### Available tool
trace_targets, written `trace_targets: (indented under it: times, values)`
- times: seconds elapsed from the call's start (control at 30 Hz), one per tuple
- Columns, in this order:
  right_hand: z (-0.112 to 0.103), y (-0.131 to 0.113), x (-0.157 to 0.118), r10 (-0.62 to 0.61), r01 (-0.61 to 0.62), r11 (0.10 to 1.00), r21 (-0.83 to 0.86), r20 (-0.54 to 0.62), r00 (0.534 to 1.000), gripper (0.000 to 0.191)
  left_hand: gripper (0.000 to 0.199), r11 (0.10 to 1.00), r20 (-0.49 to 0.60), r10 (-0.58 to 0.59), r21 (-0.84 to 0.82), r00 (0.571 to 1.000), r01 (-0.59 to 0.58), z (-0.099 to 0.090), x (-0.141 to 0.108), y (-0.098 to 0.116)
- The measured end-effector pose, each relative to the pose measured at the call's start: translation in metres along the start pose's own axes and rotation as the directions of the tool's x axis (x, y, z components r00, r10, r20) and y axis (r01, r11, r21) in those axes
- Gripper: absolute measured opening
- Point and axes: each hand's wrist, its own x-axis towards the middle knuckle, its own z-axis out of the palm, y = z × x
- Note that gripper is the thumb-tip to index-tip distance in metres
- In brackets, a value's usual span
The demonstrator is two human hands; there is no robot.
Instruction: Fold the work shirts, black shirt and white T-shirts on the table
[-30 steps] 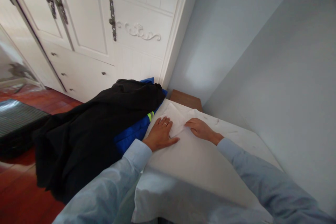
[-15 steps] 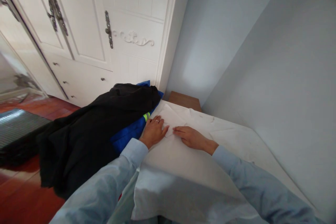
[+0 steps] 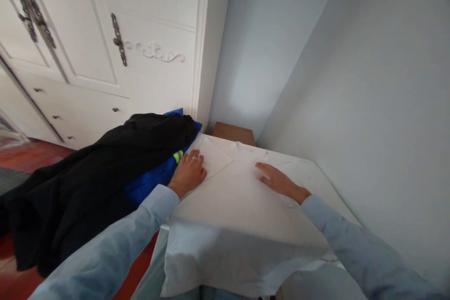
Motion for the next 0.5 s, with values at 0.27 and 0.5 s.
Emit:
trace_targets:
  times: [0.27, 0.5]
  values:
    - [0.020, -0.009, 0.113, -0.046, 0.047, 0.999, 0.014, -0.058, 0.997, 0.056, 0.047, 0.985, 0.136, 0.174, -0.042, 0.975, -0.170, -0.006, 0.053, 0.026]
    - [0.035, 0.009, 0.165, -0.093, 0.094, 0.996, -0.010, 0.047, 0.995, 0.056, 0.052, 0.996, 0.236, 0.093, -0.035, 0.967, -0.088, 0.032, 0.061, -0.003]
